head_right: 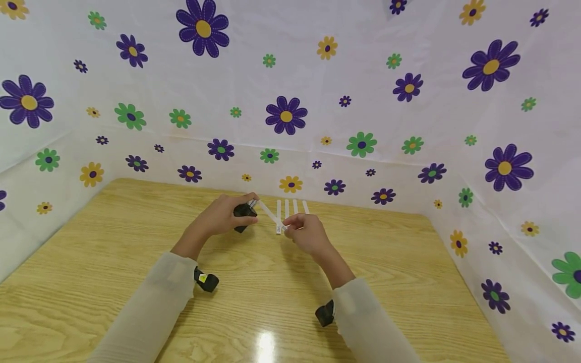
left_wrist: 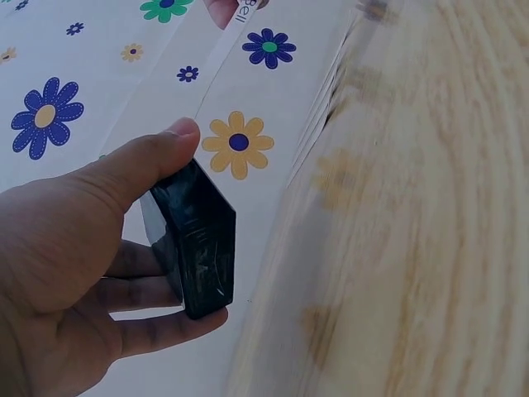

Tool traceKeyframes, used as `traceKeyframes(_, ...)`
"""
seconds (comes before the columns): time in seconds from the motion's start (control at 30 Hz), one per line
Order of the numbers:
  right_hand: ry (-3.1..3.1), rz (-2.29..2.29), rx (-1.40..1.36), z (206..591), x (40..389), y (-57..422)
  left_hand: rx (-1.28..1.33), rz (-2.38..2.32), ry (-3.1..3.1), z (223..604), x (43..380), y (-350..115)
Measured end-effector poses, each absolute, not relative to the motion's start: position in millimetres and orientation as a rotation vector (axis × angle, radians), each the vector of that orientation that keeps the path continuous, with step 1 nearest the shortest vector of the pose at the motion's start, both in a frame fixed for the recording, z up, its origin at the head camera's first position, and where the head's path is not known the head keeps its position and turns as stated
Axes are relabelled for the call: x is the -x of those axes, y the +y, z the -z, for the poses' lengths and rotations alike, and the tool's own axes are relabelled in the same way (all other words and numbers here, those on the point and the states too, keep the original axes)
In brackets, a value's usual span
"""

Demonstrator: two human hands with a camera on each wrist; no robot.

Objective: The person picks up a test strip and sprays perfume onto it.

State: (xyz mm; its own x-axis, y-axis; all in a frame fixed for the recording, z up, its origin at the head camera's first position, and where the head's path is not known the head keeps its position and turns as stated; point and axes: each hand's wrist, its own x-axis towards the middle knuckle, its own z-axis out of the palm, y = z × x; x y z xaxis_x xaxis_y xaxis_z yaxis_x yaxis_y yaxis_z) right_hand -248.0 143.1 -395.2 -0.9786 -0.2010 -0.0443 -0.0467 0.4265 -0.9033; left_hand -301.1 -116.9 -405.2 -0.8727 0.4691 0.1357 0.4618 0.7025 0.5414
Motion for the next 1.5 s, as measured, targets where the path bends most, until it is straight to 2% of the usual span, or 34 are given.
traceKeyframes(1.5, 2.492, 1.615, 0.194, 397.1, 248.8, 144.6, -0.748, -0.888, 2.910, 406.0, 300.6, -115.4)
